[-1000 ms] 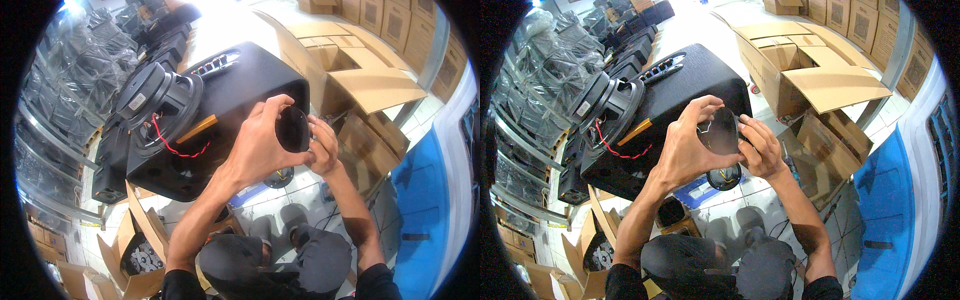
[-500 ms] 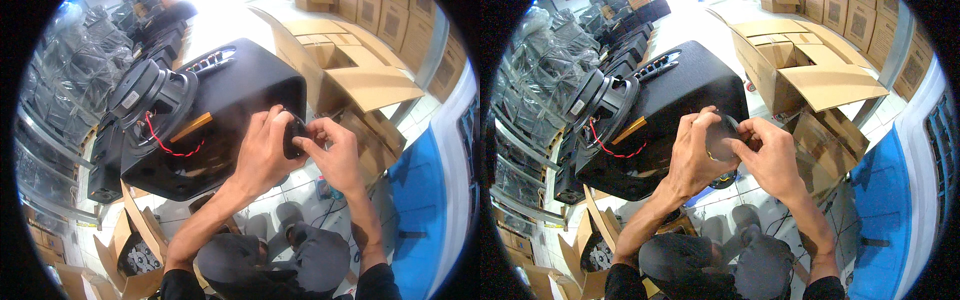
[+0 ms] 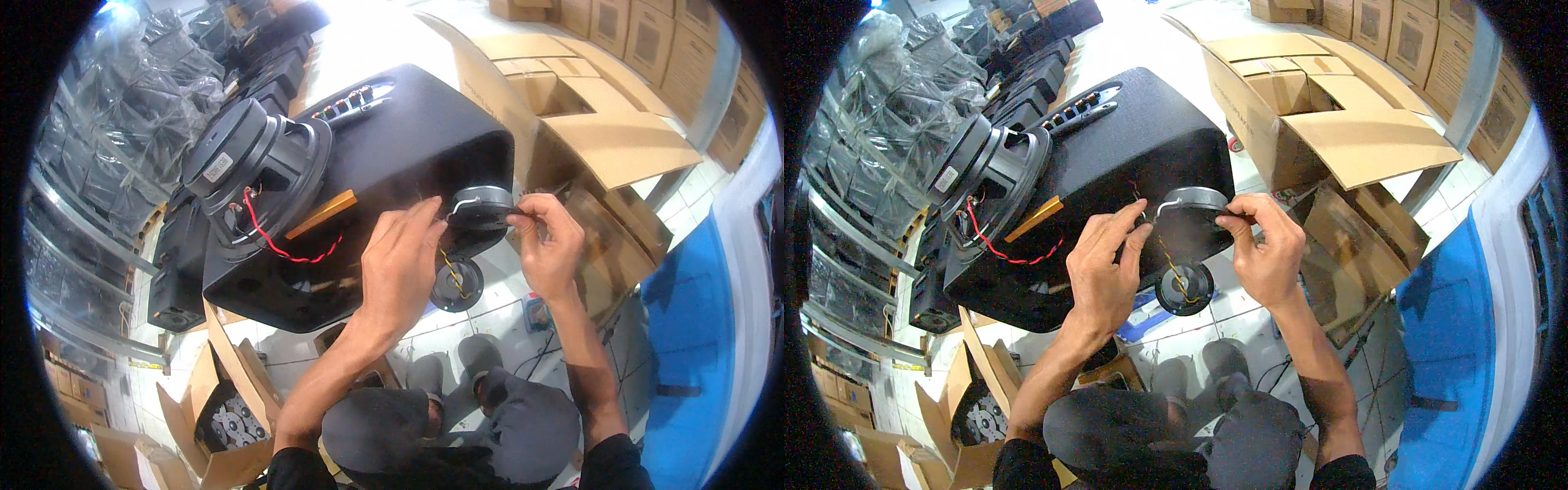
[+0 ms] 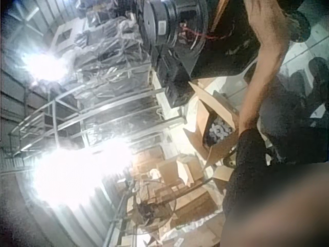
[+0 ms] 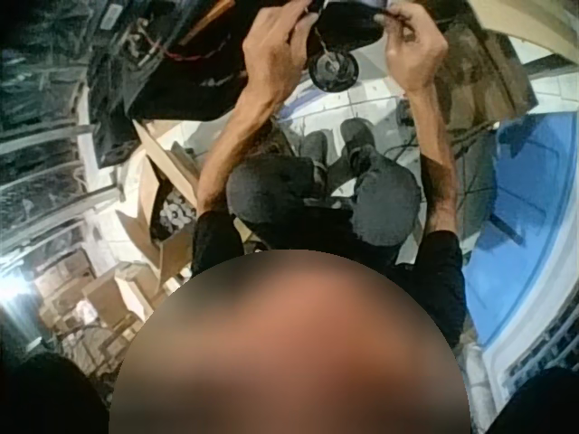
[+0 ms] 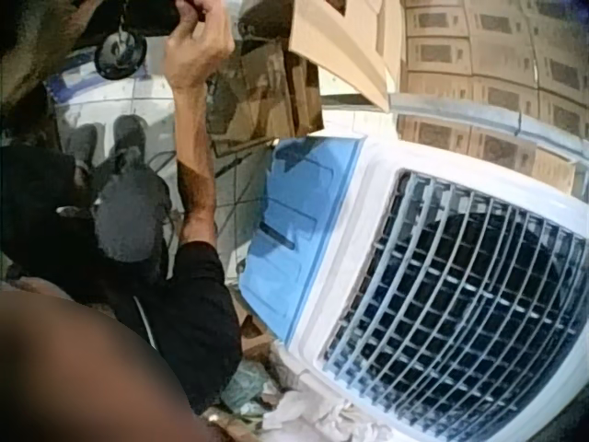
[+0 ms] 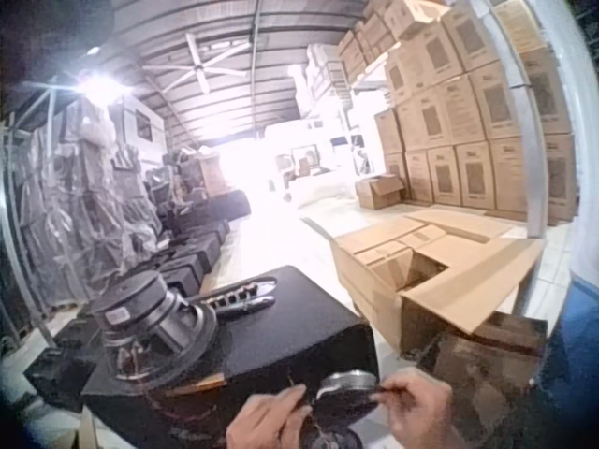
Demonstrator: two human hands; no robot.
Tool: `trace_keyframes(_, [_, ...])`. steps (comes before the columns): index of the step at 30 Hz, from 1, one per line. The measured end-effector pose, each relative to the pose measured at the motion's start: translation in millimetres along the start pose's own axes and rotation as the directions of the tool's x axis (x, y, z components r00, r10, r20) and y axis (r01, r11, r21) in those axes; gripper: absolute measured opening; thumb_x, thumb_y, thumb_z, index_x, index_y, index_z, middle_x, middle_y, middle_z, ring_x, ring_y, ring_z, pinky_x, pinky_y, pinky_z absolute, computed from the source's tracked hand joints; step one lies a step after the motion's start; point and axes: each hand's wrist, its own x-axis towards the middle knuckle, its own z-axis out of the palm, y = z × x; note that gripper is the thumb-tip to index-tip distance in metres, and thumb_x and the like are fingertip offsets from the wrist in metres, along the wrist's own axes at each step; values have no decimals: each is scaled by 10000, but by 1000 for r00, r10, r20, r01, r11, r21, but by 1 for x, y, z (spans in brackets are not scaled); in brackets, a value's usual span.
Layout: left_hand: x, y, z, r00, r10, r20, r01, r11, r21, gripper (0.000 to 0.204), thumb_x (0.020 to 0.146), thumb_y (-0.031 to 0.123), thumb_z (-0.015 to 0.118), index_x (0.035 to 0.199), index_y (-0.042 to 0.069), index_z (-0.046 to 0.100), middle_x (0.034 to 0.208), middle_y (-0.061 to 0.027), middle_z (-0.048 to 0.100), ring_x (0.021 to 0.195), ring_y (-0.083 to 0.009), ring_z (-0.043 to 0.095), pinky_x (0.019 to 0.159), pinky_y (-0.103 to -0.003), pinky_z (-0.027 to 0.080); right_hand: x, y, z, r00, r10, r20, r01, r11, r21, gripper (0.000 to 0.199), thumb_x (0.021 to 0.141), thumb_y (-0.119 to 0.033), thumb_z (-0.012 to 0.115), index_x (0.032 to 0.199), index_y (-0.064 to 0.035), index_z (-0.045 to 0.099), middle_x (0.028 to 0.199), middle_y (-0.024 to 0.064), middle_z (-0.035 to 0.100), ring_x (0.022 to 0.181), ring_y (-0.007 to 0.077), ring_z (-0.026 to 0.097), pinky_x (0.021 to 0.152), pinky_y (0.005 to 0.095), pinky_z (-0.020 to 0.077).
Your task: The person sits on the floor and assembles a speaker by soldering wires to a small driver and attaching it to the speaker enclosure. They use a soldering iron and handle wires and speaker components throughout the process.
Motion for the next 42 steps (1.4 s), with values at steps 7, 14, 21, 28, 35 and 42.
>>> trace_keyframes(7, [2,-6,-1,1000,-12,8,12,995,-98,214,842,3,743,1055,-13,761,950,-162,756,861,-279,685,773,-357,558,3,3,4,1000,-6,23,6,1000,30,126,840,34,750,910,6,648,857,119,680,732,221,641,694,326,520])
trace_keyframes(14, [4,-9,-3,999,38,37,-35,997,-74,184,861,-26,699,1037,-20,751,943,-173,753,816,-286,703,718,-361,562,7,10,0,995,47,87,-53,996,70,122,852,41,735,925,20,640,857,102,669,740,187,618,718,307,514])
trace_keyframes(21, [11,-14,3,998,28,51,-23,996,-90,234,829,-67,669,1041,-5,747,980,-172,756,872,-286,751,786,-341,598,10,18,-8,940,186,285,-274,910,310,105,873,48,714,937,24,635,903,54,663,808,105,589,745,250,489])
trace_keyframes(28, [19,-18,7,994,1,105,17,985,-170,217,819,-47,684,1010,23,759,974,-145,764,860,-269,754,766,-322,595,12,17,-4,887,156,435,-364,817,448,94,879,50,709,937,33,637,922,45,657,810,91,573,732,240,482])
trace_keyframes(35, [22,-23,7,994,59,87,-40,978,-206,187,831,-16,695,995,32,768,920,-139,762,773,-249,731,697,-309,571,14,19,-5,892,143,429,-348,823,449,85,898,13,716,938,32,643,934,41,657,819,83,568,728,234,474])
trace_keyframes(42, [8,-21,8,998,-60,9,60,972,-228,157,860,4,723,1011,0,767,911,-145,762,794,-245,727,706,-311,566,11,24,-3,913,261,313,-381,817,432,82,948,-47,705,976,13,656,939,-3,654,782,54,545,693,215,451])
